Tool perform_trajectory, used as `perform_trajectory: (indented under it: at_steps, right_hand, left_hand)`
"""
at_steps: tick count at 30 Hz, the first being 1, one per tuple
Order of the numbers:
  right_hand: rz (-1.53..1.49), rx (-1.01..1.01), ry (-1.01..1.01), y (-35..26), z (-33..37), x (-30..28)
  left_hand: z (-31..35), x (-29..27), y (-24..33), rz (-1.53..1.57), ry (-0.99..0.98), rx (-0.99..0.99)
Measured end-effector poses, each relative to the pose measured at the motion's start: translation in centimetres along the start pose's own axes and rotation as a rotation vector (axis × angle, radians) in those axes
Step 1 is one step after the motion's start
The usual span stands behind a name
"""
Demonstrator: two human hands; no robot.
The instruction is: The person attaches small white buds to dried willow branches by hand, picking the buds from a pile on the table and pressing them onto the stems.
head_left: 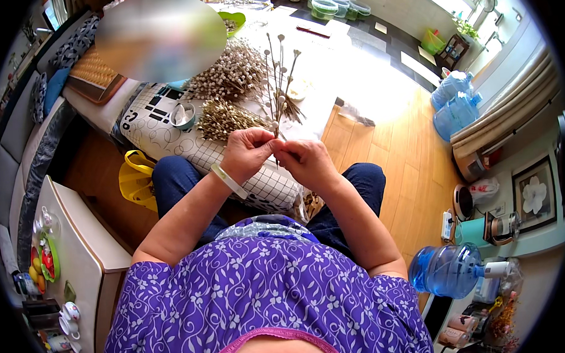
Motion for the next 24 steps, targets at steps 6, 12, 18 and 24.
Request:
perform_trajectory:
  at_steps: [6, 12, 18, 24]
  right_hand:
    - [-0.017, 0.024, -0.073, 0.7, 0.2, 0.3]
    - [-0.073, 0.026, -0.069, 0.6, 0.0, 0.0]
    - [-0.117, 0.119, -0.192, 1.2, 0.2, -0.8]
    - [-0.041, 0.249, -0.343, 3.3, 0.9, -3.8]
  left_hand:
    - [-0.1, -0.2, 0.2, 0.043, 0.024, -0.067]
    - [0.1, 0.0, 1.4, 0.017, -0.14, -0.066]
    - [-0.2, -0.9, 0.3, -0.013, -0.161, -0.117]
    - [-0.1, -1.5, 0.7, -0.124, -0.174, -0.148]
Point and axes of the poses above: each hand's wrist, its own z-axis away from the middle knuckle, its own x-axis out of the palm, y = z × x, the point moved 1 cm from there along -z, towards the middle knuckle, and after that the axes turned 7 degrees about y, right-handed, at the moved point
